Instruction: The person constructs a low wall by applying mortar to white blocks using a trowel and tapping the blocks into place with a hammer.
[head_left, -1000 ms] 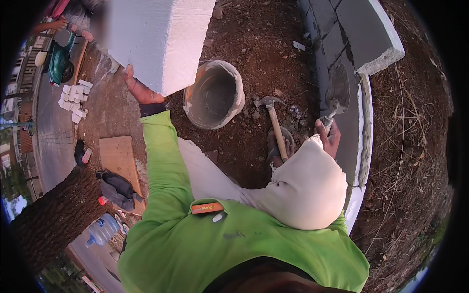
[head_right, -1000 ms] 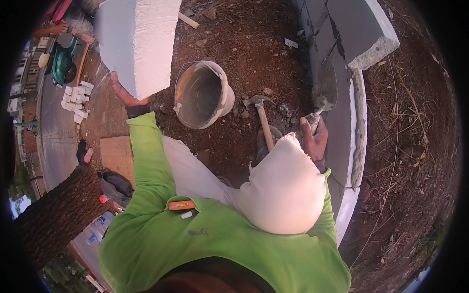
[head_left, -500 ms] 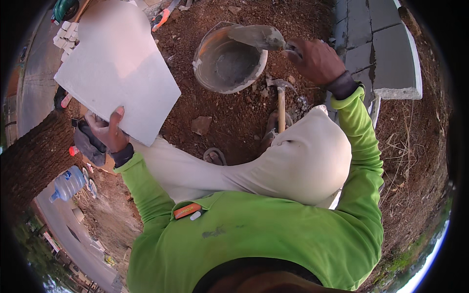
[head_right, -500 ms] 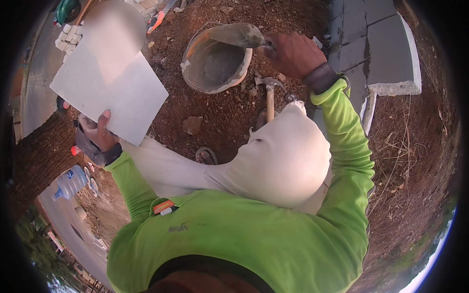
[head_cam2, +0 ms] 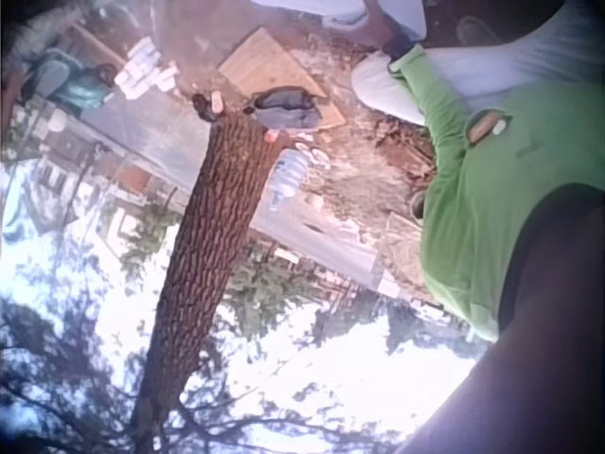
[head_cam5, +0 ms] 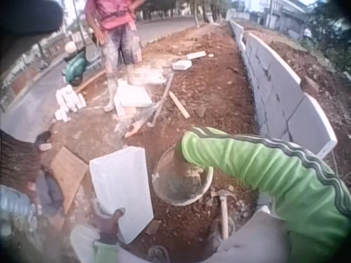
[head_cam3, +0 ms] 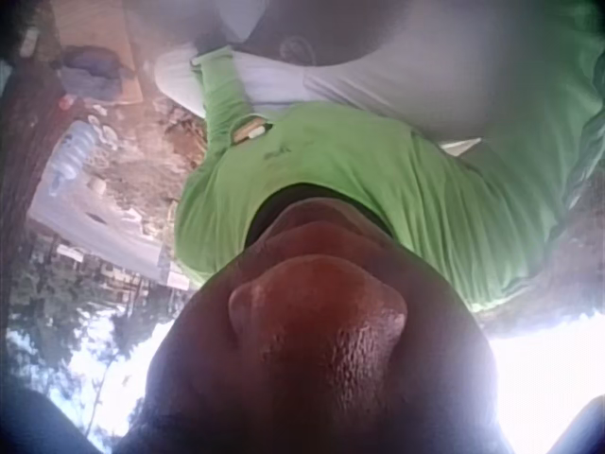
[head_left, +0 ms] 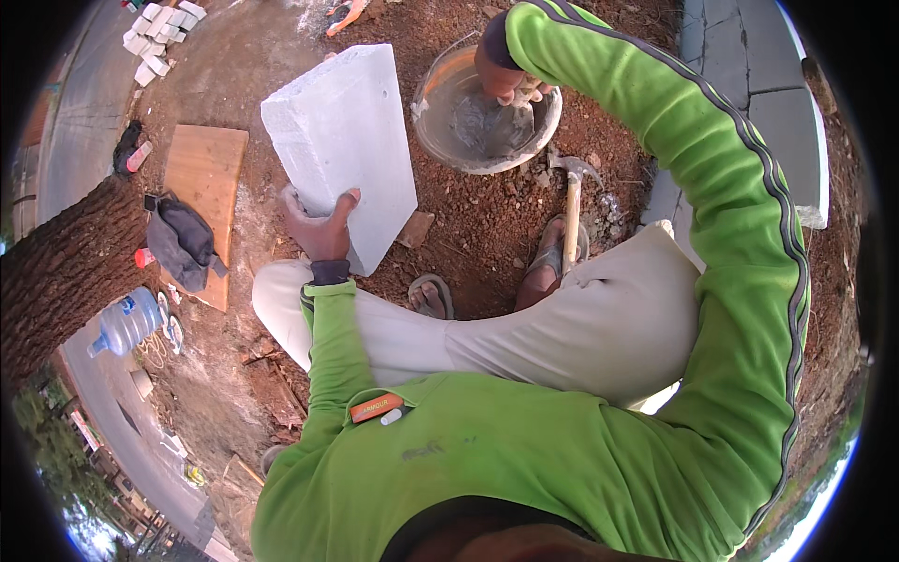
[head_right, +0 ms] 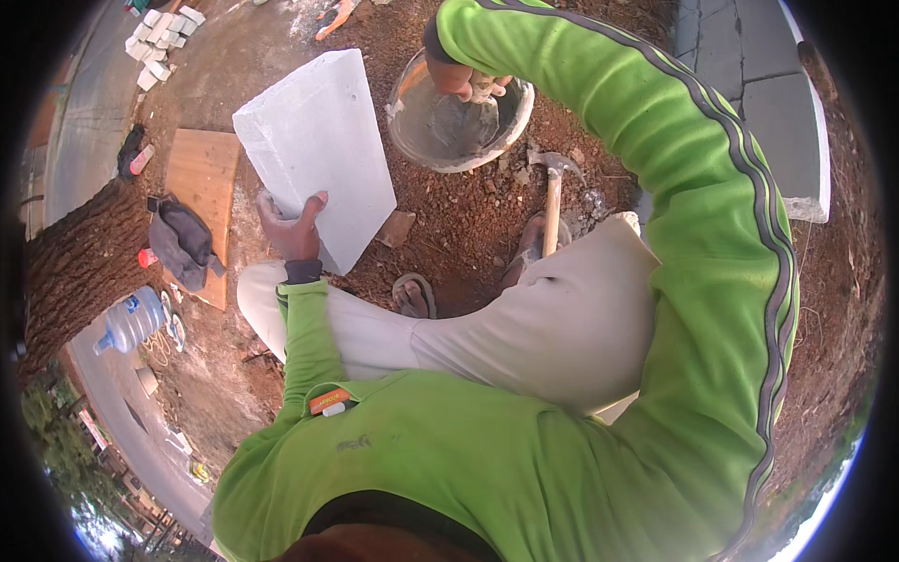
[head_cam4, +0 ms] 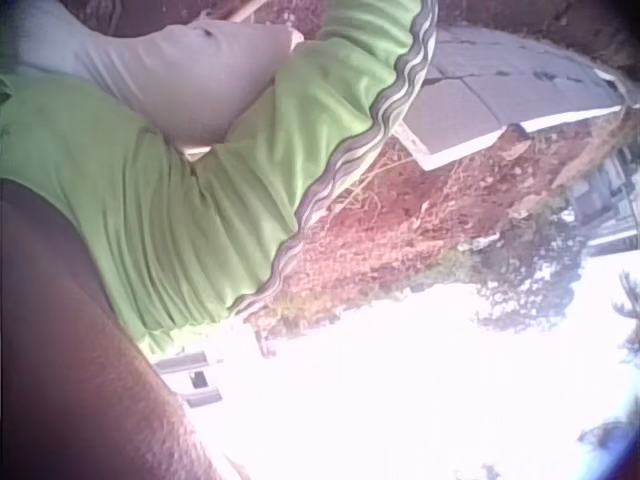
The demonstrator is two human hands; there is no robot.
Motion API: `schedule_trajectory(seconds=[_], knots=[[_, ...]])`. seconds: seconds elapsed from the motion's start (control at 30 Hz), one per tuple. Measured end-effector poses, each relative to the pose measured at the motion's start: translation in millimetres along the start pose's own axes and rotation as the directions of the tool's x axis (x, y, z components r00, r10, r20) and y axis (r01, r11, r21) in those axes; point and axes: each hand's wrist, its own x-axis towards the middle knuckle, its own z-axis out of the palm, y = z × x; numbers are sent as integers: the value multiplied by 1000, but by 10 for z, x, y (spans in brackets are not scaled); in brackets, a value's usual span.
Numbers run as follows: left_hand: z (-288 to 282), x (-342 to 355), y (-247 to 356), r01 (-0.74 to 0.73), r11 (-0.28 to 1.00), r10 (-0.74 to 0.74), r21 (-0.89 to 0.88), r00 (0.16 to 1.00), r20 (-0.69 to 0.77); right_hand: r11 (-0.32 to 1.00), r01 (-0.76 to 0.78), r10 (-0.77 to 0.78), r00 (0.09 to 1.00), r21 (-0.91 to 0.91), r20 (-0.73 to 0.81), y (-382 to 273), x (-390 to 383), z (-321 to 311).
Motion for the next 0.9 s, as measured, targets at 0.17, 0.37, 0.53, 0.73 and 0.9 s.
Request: schedule_trajectory(seconds=[0.17, 0.37, 0.53, 0.73, 0.9], knots=[[52, -9, 68, 84, 996, -85, 15, 992, 88, 996, -78, 89, 833, 44, -546, 195, 119, 538], [42, -34, 89, 44, 997, -51, 63, 992, 114, 1000, 6, -5, 871, 2, -492, -187, 510, 896], [-15, -29, -13, 100, 995, -101, 14, 985, 137, 982, 177, -130, 897, 73, -423, 78, 255, 775], [-75, -83, 64, 14, 994, -35, 111, 981, 189, 698, 212, -110, 976, 684, -190, 618, 18, 920], [-113, -157, 114, 51, 990, -78, 134, 977, 199, 543, 328, -118, 941, 773, -316, 1036, -113, 1430]])
